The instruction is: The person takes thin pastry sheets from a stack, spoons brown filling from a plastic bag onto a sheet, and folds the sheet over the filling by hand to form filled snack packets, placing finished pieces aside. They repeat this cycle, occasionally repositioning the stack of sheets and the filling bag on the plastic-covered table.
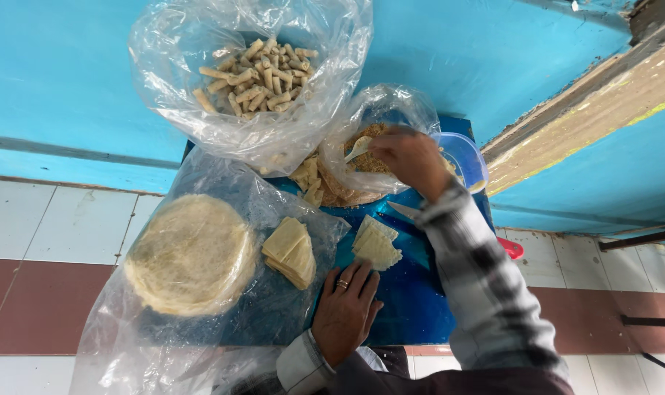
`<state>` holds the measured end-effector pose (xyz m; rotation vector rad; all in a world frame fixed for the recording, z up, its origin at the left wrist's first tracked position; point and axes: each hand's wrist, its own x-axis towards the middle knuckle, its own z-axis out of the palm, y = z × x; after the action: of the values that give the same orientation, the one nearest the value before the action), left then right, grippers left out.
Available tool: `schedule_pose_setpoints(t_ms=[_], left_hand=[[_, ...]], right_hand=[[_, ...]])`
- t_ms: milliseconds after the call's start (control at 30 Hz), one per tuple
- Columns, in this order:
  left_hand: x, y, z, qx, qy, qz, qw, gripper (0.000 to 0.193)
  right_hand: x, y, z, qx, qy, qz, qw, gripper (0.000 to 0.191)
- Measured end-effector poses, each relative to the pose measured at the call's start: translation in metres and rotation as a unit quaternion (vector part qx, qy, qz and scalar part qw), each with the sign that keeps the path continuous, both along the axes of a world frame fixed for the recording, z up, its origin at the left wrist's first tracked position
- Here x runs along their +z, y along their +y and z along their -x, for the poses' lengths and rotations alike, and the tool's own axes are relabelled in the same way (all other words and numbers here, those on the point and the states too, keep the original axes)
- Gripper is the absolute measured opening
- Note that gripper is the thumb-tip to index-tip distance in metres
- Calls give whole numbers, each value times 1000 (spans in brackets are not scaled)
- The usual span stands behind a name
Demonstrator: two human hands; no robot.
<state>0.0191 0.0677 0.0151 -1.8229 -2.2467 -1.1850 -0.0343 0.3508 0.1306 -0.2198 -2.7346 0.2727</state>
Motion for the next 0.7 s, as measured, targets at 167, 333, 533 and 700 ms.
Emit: schedule_pose_setpoints(t_ms=[167, 333, 533, 700], left_hand=[[-4, -1, 1, -26, -28, 10, 999, 46], [-5, 0, 0, -30, -29, 14, 999, 46], [-4, 0, -1, -31, -31, 11, 999, 45], [-3, -1, 0, -35, -30, 5, 999, 45]], right_hand=[[-39, 13, 58, 84, -126, -83, 985, 28], [-58, 21, 60, 50, -191, -135, 971, 31], [-61, 28, 56, 86, -130, -128, 979, 12], [-43, 49, 39, 41, 37, 32, 998, 22]])
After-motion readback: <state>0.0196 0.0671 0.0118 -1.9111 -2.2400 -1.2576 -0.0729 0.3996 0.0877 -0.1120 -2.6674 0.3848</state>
